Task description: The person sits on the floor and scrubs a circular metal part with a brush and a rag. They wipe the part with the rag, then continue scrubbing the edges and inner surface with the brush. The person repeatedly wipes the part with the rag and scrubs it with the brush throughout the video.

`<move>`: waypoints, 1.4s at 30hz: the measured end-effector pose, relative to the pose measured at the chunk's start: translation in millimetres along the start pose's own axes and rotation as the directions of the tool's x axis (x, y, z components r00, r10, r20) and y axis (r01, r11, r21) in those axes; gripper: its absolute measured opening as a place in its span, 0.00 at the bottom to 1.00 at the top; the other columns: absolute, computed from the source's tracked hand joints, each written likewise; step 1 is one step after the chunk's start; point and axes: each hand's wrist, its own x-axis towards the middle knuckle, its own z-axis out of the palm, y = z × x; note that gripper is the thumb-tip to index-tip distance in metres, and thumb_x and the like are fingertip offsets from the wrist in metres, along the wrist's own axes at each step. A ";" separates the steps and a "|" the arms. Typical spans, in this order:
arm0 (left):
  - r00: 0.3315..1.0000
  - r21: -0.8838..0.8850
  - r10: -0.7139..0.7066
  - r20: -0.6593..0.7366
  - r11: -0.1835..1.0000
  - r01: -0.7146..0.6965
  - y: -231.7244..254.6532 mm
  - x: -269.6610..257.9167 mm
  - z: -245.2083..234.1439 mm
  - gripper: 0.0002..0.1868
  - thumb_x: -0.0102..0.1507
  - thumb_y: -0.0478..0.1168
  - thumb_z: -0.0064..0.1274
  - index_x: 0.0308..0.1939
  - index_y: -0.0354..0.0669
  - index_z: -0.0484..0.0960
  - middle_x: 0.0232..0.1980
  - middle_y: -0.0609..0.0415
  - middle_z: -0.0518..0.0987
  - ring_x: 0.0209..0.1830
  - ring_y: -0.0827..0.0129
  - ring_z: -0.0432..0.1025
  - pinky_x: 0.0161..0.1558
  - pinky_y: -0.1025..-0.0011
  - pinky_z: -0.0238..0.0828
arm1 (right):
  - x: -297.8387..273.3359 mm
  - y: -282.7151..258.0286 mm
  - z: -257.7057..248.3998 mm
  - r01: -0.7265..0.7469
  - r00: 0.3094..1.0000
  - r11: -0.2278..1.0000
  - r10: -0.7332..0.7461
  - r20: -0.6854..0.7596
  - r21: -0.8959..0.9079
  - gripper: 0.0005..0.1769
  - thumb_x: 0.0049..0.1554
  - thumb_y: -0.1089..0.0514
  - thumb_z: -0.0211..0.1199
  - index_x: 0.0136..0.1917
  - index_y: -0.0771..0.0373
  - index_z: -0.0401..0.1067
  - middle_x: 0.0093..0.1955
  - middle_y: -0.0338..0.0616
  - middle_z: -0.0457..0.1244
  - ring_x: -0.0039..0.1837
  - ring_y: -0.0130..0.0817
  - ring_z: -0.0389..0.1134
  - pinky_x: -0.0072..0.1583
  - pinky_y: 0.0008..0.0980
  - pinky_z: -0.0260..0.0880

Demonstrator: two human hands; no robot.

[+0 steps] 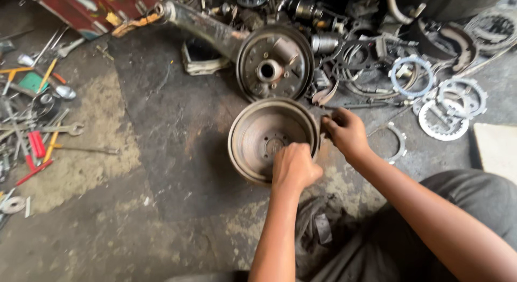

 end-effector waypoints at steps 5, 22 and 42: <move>0.996 0.064 0.020 0.081 0.998 -0.025 -3.0 2.5 -1.9 0.10 0.46 0.35 0.57 0.29 0.33 0.86 0.38 0.32 0.82 0.40 0.42 0.79 0.47 0.55 0.77 | 9.1 -27.6 -39.7 -0.233 0.972 0.969 0.233 0.019 0.077 0.12 0.64 0.53 0.61 0.44 0.63 0.71 0.35 0.37 0.66 0.31 0.22 0.53 0.32 0.26 0.50; 0.999 0.051 0.002 -0.053 0.999 0.001 -2.0 15.8 25.8 0.13 0.52 0.32 0.61 0.40 0.34 0.81 0.40 0.34 0.83 0.44 0.43 0.79 0.47 0.54 0.77 | -2.1 -15.6 4.4 0.209 0.977 0.936 -0.192 0.087 -0.282 0.13 0.61 0.57 0.63 0.42 0.70 0.71 0.33 0.45 0.66 0.34 0.27 0.64 0.37 0.33 0.64; 0.997 -0.049 0.041 0.068 0.998 -0.038 -6.3 -4.4 4.4 0.15 0.53 0.35 0.56 0.43 0.35 0.77 0.47 0.33 0.81 0.51 0.40 0.75 0.53 0.50 0.71 | -46.7 4.3 12.4 0.174 0.981 0.968 -0.187 -0.056 -0.178 0.11 0.60 0.58 0.62 0.41 0.69 0.69 0.33 0.46 0.68 0.34 0.29 0.66 0.38 0.33 0.67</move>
